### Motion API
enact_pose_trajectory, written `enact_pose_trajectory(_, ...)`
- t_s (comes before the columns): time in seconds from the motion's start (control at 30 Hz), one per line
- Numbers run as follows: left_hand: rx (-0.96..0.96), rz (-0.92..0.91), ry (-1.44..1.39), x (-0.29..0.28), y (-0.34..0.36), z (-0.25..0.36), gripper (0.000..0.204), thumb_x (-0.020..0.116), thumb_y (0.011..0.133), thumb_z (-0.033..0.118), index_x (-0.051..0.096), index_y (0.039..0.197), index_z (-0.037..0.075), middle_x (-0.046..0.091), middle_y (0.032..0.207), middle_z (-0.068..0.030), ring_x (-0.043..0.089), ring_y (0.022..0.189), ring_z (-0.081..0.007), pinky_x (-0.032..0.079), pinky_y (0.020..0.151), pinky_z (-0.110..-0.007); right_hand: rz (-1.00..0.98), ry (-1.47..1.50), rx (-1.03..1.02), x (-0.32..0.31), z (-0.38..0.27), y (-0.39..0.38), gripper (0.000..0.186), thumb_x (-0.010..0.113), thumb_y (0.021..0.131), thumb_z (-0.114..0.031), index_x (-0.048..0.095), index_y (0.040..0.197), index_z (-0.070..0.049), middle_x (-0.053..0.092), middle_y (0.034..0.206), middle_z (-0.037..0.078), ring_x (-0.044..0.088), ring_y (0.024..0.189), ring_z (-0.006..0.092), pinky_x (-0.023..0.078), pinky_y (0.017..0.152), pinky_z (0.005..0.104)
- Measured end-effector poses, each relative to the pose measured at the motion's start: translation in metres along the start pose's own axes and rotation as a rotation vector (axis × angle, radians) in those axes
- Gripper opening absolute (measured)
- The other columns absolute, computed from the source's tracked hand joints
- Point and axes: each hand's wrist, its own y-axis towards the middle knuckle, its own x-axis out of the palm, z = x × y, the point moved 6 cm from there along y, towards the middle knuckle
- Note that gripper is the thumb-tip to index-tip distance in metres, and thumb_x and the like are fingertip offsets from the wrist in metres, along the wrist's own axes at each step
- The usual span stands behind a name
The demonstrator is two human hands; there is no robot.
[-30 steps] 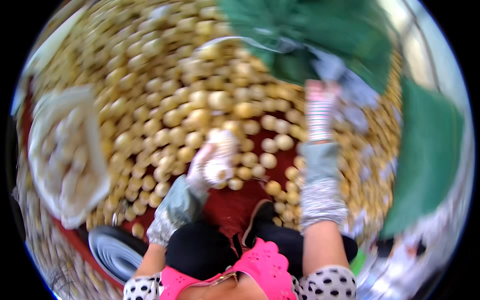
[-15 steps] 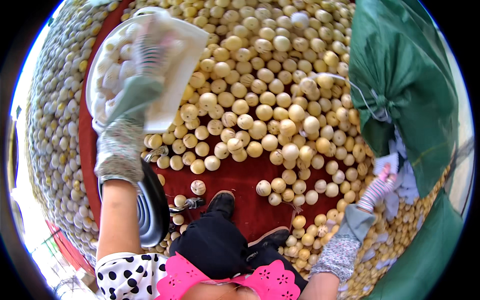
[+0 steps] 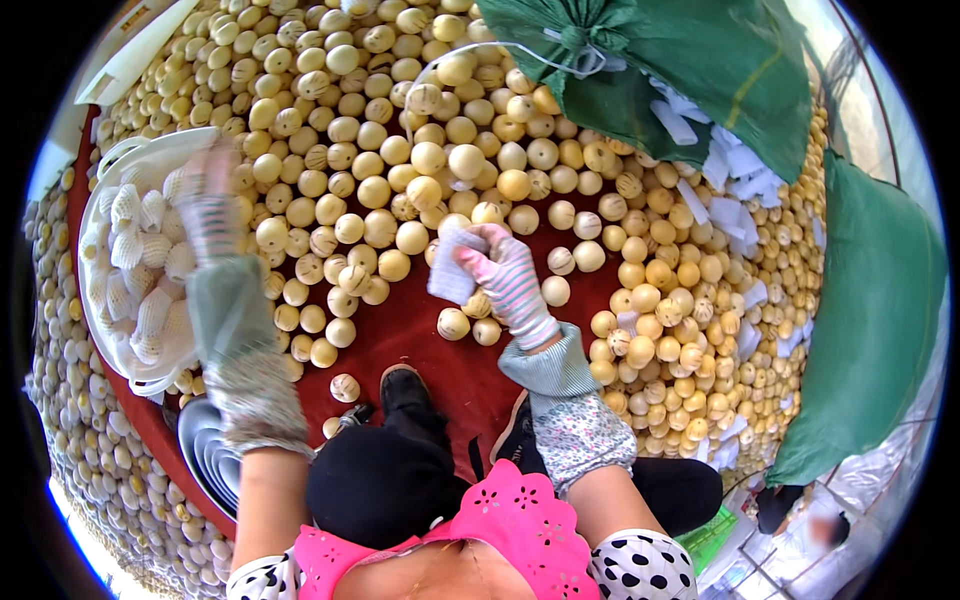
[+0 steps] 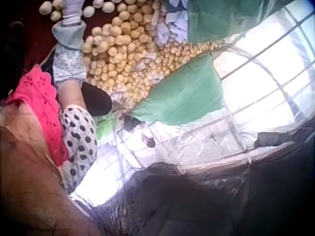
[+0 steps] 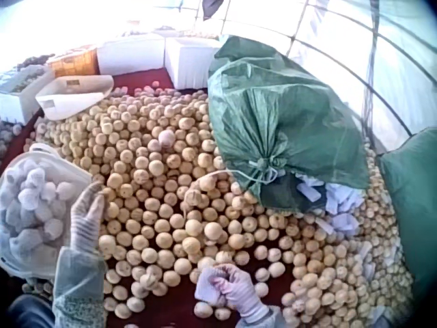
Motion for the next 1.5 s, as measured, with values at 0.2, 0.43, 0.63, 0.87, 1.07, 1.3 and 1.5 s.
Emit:
enact_pose_trajectory(0.2, -0.716, -0.882, -0.88, 0.154, -0.175, 0.026, 0.039, 0.066, 0.084, 0.03, 0.06, 0.112, 0.003, 0.061, 0.086, 0.0013, 0.055, 0.074, -0.0062, 0.046, 0.066, -0.021, -0.012, 0.192, -0.067, 0.009, 0.0, -0.008, 0.019, 0.064, 0.085, -0.009, 0.062, 0.101, 0.001, 0.064, 0.094, 0.002, 0.058, 0.083, 0.0067, 0.047, 0.076, 0.0194)
enact_pose_trajectory(0.43, -0.975, -0.911, -1.122, 0.183, -0.228, 0.018, 0.056, 0.072, 0.078, 0.028, 0.05, 0.126, 0.008, 0.06, 0.086, 0.003, 0.05, 0.058, -0.003, 0.034, 0.046, -0.017, 0.09, 0.275, -0.001, -0.014, 0.019, -0.021, 0.021, 0.063, 0.087, -0.017, 0.063, 0.095, 0.002, 0.064, 0.082, 0.002, 0.058, 0.073, 0.0069, 0.05, 0.067, 0.0219)
enact_pose_trajectory(0.63, -1.24, -1.008, -1.504, 0.191, -0.256, 0.021, 0.027, 0.061, 0.088, 0.024, 0.055, 0.108, 0.007, 0.049, 0.065, 0.0025, 0.038, 0.048, -0.0027, 0.031, 0.04, -0.016, 0.153, 0.146, 0.013, -0.025, 0.019, -0.027, 0.025, 0.062, 0.088, -0.022, 0.063, 0.095, 0.002, 0.064, 0.079, 0.003, 0.057, 0.069, 0.0066, 0.048, 0.061, 0.0211)
enact_pose_trajectory(0.87, -1.376, -1.065, -1.569, 0.188, -0.256, 0.027, 0.034, 0.062, 0.086, 0.025, 0.05, 0.108, 0.001, 0.051, 0.061, -0.0011, 0.032, 0.037, -0.0013, 0.027, 0.031, -0.015, 0.241, -1.19, -0.014, -0.028, -0.017, 0.039, 0.042, 0.063, 0.083, -0.037, 0.055, 0.115, -0.01, 0.066, 0.087, 0.015, 0.064, 0.074, 0.0245, 0.052, 0.065, 0.0348)
enact_pose_trajectory(1.07, -1.045, -0.831, -0.768, 0.185, -0.234, 0.026, 0.027, 0.065, 0.084, 0.026, 0.063, 0.093, 0.0, 0.051, 0.056, 0.0022, 0.037, 0.038, -0.0042, 0.029, 0.035, -0.019, 0.233, -1.432, 0.228, -0.085, -0.009, 0.099, 0.059, 0.062, 0.078, -0.046, 0.05, 0.124, -0.012, 0.066, 0.09, 0.018, 0.063, 0.086, 0.0342, 0.05, 0.075, 0.0409)
enact_pose_trajectory(1.3, -0.283, -0.675, -0.46, 0.173, -0.191, 0.034, 0.075, 0.076, 0.074, 0.026, 0.038, 0.133, -0.002, 0.054, 0.121, -0.014, 0.053, 0.107, -0.0207, 0.042, 0.094, -0.033, 0.014, -0.238, -0.259, -0.006, -0.039, -0.004, 0.029, 0.059, 0.089, -0.023, 0.059, 0.106, 0.001, 0.066, 0.079, 0.007, 0.06, 0.07, 0.0131, 0.05, 0.067, 0.0258)
enact_pose_trajectory(1.5, -0.771, -1.123, -1.132, 0.196, -0.221, 0.058, 0.072, 0.07, 0.074, 0.039, 0.041, 0.13, 0.005, 0.056, 0.108, -0.0059, 0.058, 0.091, -0.0117, 0.047, 0.053, -0.017, 0.232, 0.244, -0.076, -0.078, 0.029, -0.02, 0.044, 0.048, 0.094, -0.038, 0.056, 0.111, 0.001, 0.063, 0.103, 0.009, 0.062, 0.092, 0.0185, 0.05, 0.082, 0.0284)
